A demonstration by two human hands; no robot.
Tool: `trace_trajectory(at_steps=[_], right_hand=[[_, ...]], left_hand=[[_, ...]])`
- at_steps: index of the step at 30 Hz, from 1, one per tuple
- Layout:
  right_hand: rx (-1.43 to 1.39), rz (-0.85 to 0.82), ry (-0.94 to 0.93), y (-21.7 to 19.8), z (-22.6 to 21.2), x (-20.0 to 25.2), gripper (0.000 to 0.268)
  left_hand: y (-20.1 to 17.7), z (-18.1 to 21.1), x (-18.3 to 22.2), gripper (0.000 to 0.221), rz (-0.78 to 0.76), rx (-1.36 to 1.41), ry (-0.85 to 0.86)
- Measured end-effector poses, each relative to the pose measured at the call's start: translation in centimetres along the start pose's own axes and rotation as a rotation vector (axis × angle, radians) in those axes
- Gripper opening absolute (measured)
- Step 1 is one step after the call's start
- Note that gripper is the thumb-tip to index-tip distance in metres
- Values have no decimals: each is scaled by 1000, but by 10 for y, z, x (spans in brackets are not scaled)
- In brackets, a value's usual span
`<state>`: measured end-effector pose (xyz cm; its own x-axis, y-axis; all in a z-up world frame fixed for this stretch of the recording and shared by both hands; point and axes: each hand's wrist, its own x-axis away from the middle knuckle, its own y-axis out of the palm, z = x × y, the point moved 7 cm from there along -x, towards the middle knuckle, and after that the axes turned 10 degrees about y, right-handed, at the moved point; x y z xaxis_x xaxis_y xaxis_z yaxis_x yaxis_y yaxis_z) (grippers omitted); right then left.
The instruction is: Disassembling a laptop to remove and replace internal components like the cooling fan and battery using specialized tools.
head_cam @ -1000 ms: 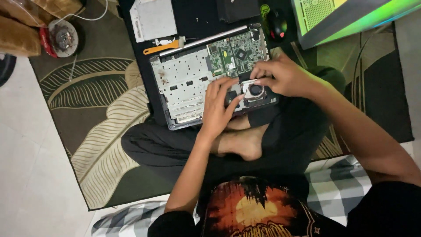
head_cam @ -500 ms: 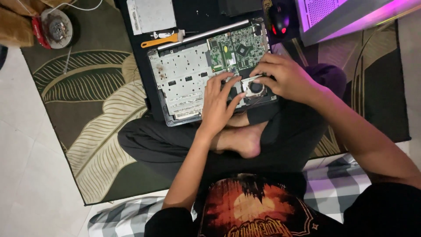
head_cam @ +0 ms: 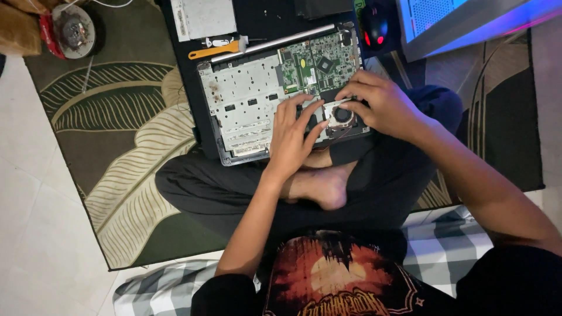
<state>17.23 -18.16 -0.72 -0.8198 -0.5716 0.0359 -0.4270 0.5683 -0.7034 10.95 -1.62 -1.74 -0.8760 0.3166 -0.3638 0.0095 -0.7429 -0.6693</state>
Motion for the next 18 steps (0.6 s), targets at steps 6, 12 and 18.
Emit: trace_trajectory(at_steps=[6,12,18], right_hand=[[11,-8,23,-2,-4,-2,17],[4,16,7,-6,-11,-1,16],[-12,118,-30,-10,-24,-10,10]], left_hand=[[-2,2,-1,34,-1,11,-8],[1,0,1,39,4,-3,-9],[-9,1,1,31,100,91,-10]])
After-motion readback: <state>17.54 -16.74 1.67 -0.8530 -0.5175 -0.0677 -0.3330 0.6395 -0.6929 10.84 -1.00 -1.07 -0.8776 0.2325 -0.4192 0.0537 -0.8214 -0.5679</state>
